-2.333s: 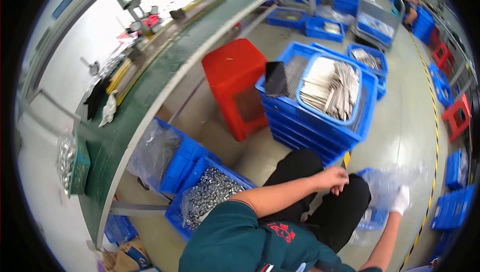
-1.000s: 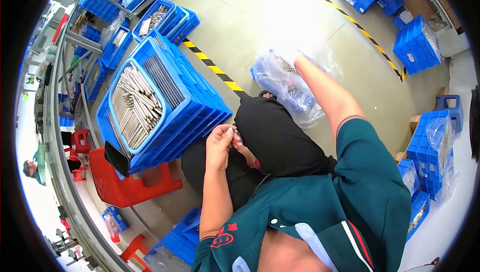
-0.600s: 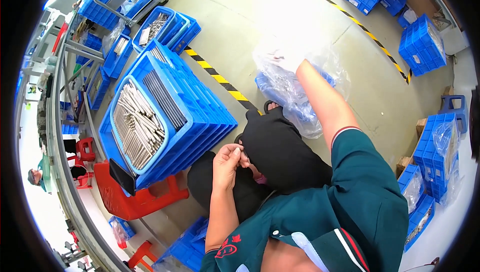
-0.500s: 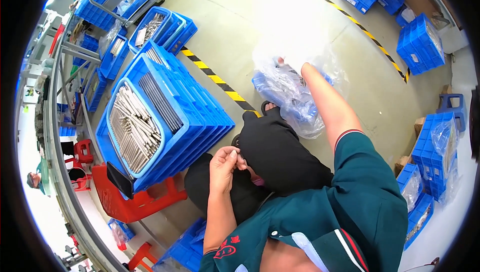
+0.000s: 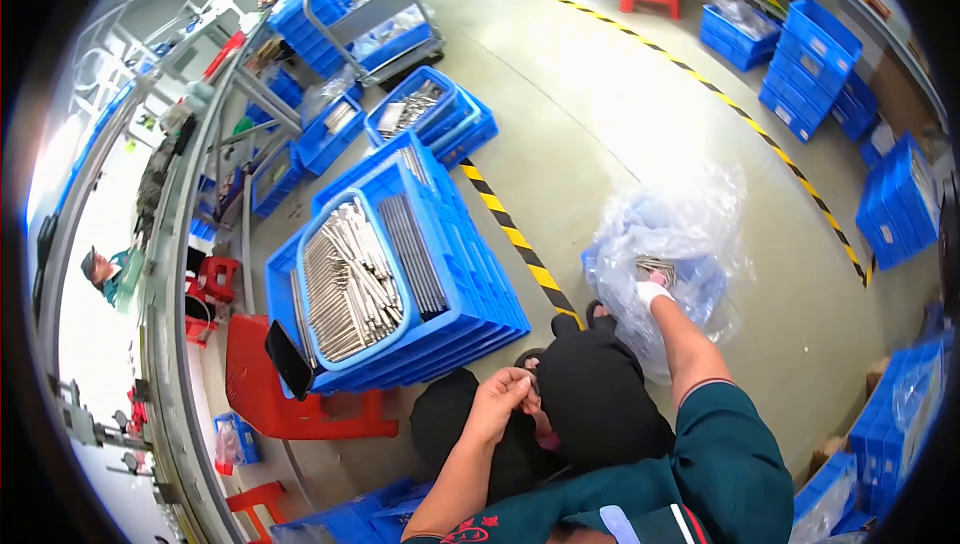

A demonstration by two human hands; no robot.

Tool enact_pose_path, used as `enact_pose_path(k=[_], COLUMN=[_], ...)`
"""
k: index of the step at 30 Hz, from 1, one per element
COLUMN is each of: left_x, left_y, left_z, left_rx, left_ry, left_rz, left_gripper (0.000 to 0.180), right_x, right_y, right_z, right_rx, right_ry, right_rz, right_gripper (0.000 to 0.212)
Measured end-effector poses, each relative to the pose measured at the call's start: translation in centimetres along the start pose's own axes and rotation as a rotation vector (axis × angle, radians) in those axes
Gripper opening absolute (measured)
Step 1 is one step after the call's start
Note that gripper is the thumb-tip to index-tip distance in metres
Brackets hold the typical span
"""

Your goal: The person sorts small metal pins by hand, picking them from a plastic bag and placing them into blue crates.

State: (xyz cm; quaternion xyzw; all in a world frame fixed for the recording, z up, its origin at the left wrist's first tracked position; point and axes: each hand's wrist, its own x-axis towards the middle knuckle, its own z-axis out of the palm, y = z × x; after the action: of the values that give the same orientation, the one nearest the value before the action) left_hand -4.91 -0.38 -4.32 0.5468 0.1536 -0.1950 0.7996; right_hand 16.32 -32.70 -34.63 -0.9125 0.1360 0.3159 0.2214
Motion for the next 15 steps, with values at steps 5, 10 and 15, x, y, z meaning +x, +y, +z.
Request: enact_pose_path(k=[5, 10, 15], left_x=[-2.5, 0.4, -1.3], left_y=[0.2, 0.7, 0.6], left_z=[-2.0, 0.1, -1.3], left_rx=[-0.015, -0.025, -0.028], left_ry=[0.117, -0.078, 0.044], left_rz=[0.022, -0.007, 0.011], left_gripper=[0.014, 0.015, 0.014], right_x=[-1.8, 4.0, -6.8], right_y=[-4.5, 9.8, -4.6], right_z=[2.2, -0.4, -4.0], right_rx=[0.153, -0.412, -0.401], right_ry=[-0.081, -0.053, -0.195], right_rz=[0.073, -0.383, -0.493], right_gripper=[0.046, 0.034, 0.031])
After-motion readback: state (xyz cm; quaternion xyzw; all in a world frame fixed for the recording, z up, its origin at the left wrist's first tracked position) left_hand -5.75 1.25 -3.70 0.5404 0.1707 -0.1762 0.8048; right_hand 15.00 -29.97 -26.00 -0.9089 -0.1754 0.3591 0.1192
